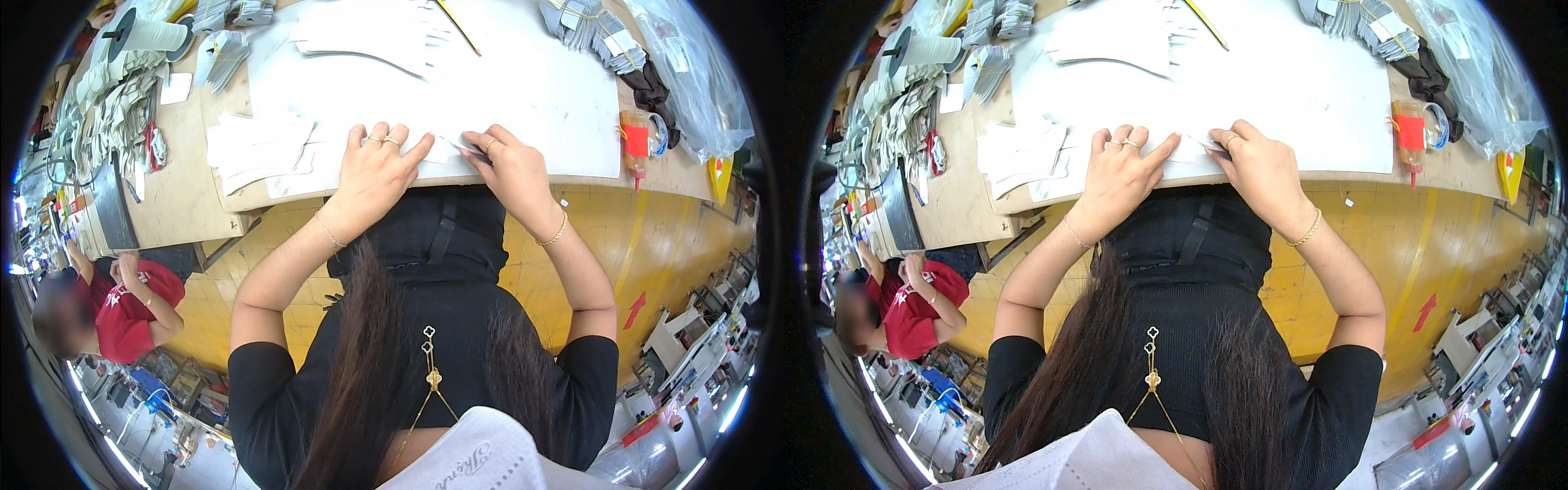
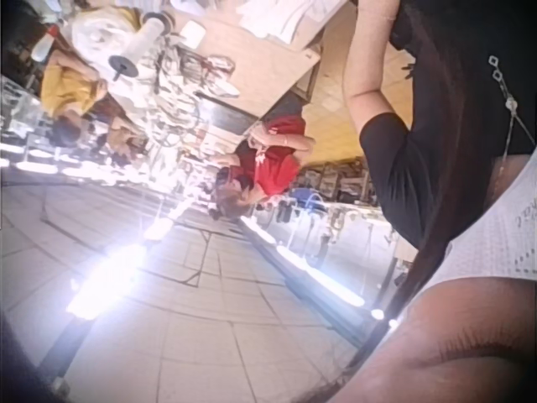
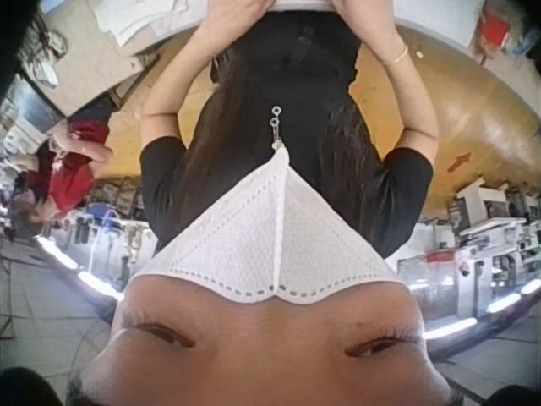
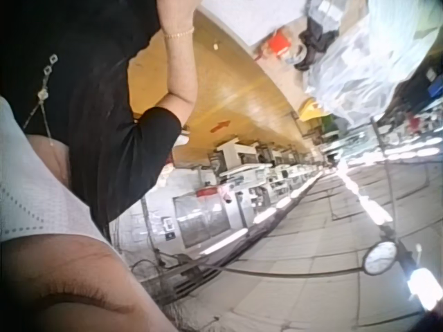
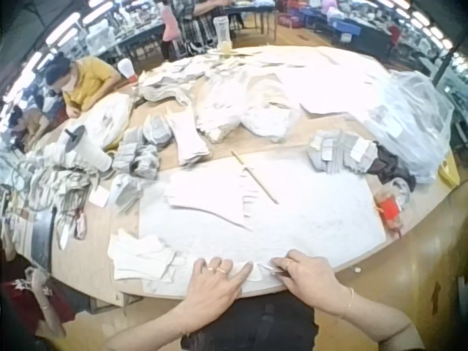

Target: The person hand-sews white fabric pieces at a workbench using a needle and thread. They repeatedly pull the thread through the fabric, stitch along edges, and trim excess thread with scissors. The person works on multiple fabric pieces, stacking them as they finish.

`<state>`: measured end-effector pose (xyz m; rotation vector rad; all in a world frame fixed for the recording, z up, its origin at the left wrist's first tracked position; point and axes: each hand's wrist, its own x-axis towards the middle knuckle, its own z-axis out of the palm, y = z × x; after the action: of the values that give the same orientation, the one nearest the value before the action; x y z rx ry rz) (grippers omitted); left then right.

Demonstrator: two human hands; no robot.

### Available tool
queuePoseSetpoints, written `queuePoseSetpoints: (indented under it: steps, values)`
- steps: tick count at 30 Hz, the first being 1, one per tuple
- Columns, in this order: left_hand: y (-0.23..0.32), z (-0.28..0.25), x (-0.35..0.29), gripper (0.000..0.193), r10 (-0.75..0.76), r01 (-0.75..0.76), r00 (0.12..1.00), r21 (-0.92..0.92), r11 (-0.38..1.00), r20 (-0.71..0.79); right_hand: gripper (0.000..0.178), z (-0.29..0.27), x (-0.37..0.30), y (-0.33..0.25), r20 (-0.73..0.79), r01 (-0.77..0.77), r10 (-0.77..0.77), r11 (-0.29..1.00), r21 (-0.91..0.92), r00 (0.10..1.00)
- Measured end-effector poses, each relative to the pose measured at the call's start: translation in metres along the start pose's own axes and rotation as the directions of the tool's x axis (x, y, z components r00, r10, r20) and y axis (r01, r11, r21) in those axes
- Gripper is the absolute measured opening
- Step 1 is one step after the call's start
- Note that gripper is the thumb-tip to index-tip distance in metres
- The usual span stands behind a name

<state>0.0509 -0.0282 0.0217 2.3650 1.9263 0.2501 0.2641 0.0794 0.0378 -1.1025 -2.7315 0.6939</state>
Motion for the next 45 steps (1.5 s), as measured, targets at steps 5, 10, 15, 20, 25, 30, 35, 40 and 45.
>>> queuePoseSetpoints:
  steps: [5,10,15,20,25,30,35,40,45]
  values:
    - [0.013,0.010,0.000,0.044,-0.002,0.001,0.999,-0.021,1.000,-0.036,0.021,0.008,0.000,-0.014,-0.003,-0.206,0.212,0.952,0.227,0.977]
    - [0.009,0.015,-0.001,0.037,0.005,-0.011,0.998,-0.082,0.997,-0.069,0.021,0.019,-0.014,-0.023,-0.121,-0.111,0.116,0.993,0.045,0.986]
    - [0.009,0.014,0.001,0.038,0.008,-0.014,0.999,-0.108,0.994,-0.054,0.032,0.027,-0.022,-0.019,-0.199,0.014,-0.036,0.994,-0.111,0.979]
    - [0.009,0.012,0.002,0.042,0.015,-0.021,0.998,-0.104,0.994,-0.060,0.036,0.029,-0.024,-0.012,-0.228,0.098,-0.138,0.979,-0.180,0.964]
    - [0.009,0.011,0.002,0.044,0.018,-0.023,0.999,-0.109,0.994,-0.043,0.038,0.028,-0.026,-0.012,-0.188,0.113,-0.155,0.970,-0.217,0.970]
    - [0.003,0.007,0.007,0.048,0.115,-0.118,0.993,-0.089,0.989,-0.032,0.041,0.027,-0.029,-0.015,-0.104,0.148,-0.188,0.940,-0.307,0.977]
    - [-0.012,0.004,0.014,0.034,0.143,-0.142,0.990,-0.088,0.986,0.000,0.044,0.022,-0.023,-0.011,-0.040,0.202,-0.230,0.915,-0.350,0.972]
    - [-0.030,0.006,0.010,0.030,0.053,-0.049,0.989,0.036,0.998,-0.136,0.043,0.017,0.049,0.013,0.045,0.483,-0.500,0.804,-0.348,0.865]
    - [-0.039,0.015,-0.003,0.038,-0.039,0.011,0.959,-0.100,0.995,-0.281,0.039,0.010,0.116,0.018,0.152,0.697,-0.683,0.677,-0.237,0.715]
